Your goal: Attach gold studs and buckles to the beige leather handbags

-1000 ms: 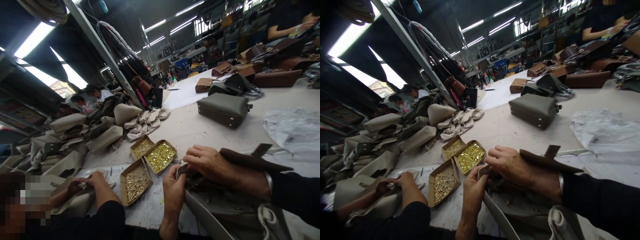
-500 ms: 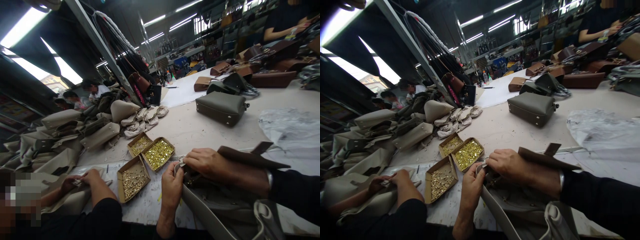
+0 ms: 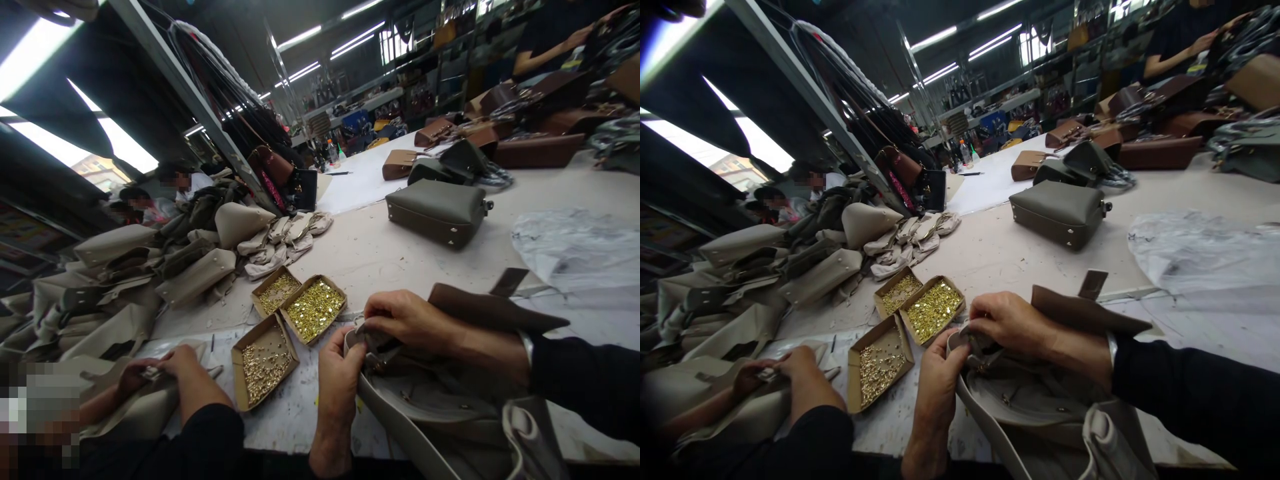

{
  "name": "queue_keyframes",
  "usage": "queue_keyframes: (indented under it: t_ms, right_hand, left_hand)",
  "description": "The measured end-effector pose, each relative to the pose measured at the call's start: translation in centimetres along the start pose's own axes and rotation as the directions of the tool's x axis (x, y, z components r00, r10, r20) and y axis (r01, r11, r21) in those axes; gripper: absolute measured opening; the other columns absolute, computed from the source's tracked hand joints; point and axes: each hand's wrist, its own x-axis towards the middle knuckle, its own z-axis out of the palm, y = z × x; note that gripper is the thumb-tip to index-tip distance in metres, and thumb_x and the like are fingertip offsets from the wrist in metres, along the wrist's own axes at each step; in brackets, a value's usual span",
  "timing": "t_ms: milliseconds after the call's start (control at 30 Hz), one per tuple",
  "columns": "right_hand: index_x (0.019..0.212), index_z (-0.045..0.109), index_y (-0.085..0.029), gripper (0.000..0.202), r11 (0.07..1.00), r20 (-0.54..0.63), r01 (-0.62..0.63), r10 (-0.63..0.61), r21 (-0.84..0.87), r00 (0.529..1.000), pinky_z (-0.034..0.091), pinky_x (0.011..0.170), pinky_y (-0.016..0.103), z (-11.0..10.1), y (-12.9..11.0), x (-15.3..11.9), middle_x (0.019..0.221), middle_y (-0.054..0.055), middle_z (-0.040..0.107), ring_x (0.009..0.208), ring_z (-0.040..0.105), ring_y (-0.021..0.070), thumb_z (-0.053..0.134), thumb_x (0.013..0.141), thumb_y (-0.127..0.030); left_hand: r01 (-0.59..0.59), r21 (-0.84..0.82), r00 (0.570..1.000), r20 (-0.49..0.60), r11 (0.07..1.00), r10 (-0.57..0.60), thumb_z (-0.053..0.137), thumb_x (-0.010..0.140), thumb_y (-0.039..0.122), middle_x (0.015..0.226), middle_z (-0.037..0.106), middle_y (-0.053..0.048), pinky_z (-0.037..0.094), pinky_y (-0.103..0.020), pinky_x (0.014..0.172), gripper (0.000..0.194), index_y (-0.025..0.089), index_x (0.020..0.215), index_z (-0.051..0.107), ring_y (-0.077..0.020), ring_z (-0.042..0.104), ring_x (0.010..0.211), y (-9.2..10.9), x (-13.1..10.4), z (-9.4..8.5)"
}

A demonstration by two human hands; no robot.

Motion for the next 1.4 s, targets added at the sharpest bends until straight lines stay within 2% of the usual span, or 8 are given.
queue_keyframes:
  t_ms: [267, 467, 600, 833, 967, 1067, 1167, 1400]
  right_hand:
    - [0.089, 0.075, -0.017, 0.016, 0.992, 0.046, -0.119, 0.121, -0.041, 0.992, 0.04, 0.065, 0.027, -0.3, -0.5, 0.3, 0.077, 0.002, 0.071, 0.071, 0.061, 0.0169, 0.065, 0.094, -0.028]
    - [0.094, 0.07, -0.014, 0.018, 0.901, 0.234, -0.224, 0.143, 0.372, 0.962, 0.047, 0.068, 0.027, -0.3, 0.1, 0.4, 0.083, 0.003, 0.069, 0.076, 0.061, 0.0174, 0.067, 0.09, -0.032]
    - [0.102, 0.07, -0.017, 0.025, 0.84, 0.224, -0.155, 0.041, 0.52, 0.974, 0.051, 0.082, 0.03, -0.8, -0.5, -0.5, 0.098, 0.004, 0.071, 0.09, 0.064, 0.0193, 0.075, 0.086, -0.035]
    - [0.101, 0.057, -0.021, 0.034, 0.543, 0.229, -0.232, 0.075, 0.807, 0.97, 0.051, 0.078, 0.031, -1.2, -1.4, -1.3, 0.094, 0.003, 0.07, 0.084, 0.066, 0.0186, 0.079, 0.082, -0.038]
    - [0.096, 0.065, -0.018, 0.021, 0.74, 0.249, -0.275, 0.149, 0.613, 0.957, 0.048, 0.069, 0.026, -1.6, -1.1, -0.2, 0.091, 0.002, 0.07, 0.075, 0.062, 0.0158, 0.073, 0.079, -0.028]
    - [0.094, 0.073, -0.016, 0.018, 0.866, 0.396, -0.306, 0.14, 0.396, 0.908, 0.046, 0.068, 0.026, -1.7, -0.9, 0.7, 0.082, 0.001, 0.069, 0.073, 0.059, 0.0153, 0.071, 0.08, -0.027]
    - [0.091, 0.077, -0.016, 0.016, 0.915, 0.487, -0.242, 0.058, 0.323, 0.871, 0.048, 0.076, 0.028, -1.6, -1.0, 1.3, 0.084, 0.001, 0.072, 0.078, 0.062, 0.0168, 0.07, 0.083, -0.027]
    - [0.09, 0.077, -0.016, 0.014, 0.962, 0.519, -0.163, 0.028, 0.218, 0.855, 0.048, 0.071, 0.025, -1.5, -1.4, 1.7, 0.083, 0.001, 0.072, 0.077, 0.061, 0.0165, 0.07, 0.085, -0.026]
  left_hand:
    - [-0.008, 0.014, 1.0, -0.005, 1.0, 0.008, 0.075, 0.075, 0.027, 0.083, 0.072, -0.004, 0.05, -0.022, 0.069, 0.027, 0.012, 0.097, 0.076, -0.0154, 0.061, 0.075, 0.1, 0.2, 0.2]
    - [-0.054, 0.104, 0.998, -0.026, 0.993, 0.057, 0.076, 0.08, 0.032, 0.081, 0.069, -0.002, 0.05, -0.022, 0.07, 0.027, 0.013, 0.098, 0.075, -0.0152, 0.06, 0.075, -0.1, -0.2, -0.2]
    - [-0.158, 0.195, 0.98, -0.089, 0.968, 0.178, 0.076, 0.08, 0.028, 0.09, 0.072, -0.003, 0.052, -0.024, 0.072, 0.027, 0.016, 0.104, 0.073, -0.0171, 0.065, 0.079, 0.2, -1.3, 0.1]
    - [-0.617, 0.294, 0.778, 0.091, 0.73, 0.622, 0.067, 0.088, 0.007, 0.109, 0.069, -0.005, 0.055, -0.029, 0.091, 0.031, 0.025, 0.113, 0.073, -0.0207, 0.066, 0.105, 0.0, -2.4, 0.4]
    - [-0.766, 0.325, 0.631, 0.213, 0.555, 0.746, 0.061, 0.09, 0.0, 0.098, 0.062, -0.003, 0.054, -0.026, 0.078, 0.039, 0.027, 0.116, 0.072, -0.016, 0.064, 0.09, -1.0, -2.3, -0.4]
    - [-0.828, 0.366, 0.523, 0.231, 0.425, 0.82, 0.06, 0.088, -0.005, 0.094, 0.056, -0.003, 0.053, -0.027, 0.077, 0.046, 0.026, 0.12, 0.071, -0.0155, 0.06, 0.087, -1.8, -2.5, -0.7]
    - [-0.844, 0.377, 0.483, 0.225, 0.381, 0.846, 0.062, 0.085, -0.008, 0.094, 0.053, -0.003, 0.052, -0.028, 0.077, 0.05, 0.024, 0.122, 0.071, -0.0159, 0.058, 0.089, -2.4, -2.8, -0.9]
    - [-0.848, 0.368, 0.479, 0.219, 0.382, 0.85, 0.061, 0.085, -0.008, 0.096, 0.052, -0.004, 0.053, -0.028, 0.074, 0.048, 0.023, 0.121, 0.071, -0.0164, 0.058, 0.088, -2.5, -2.9, -1.1]
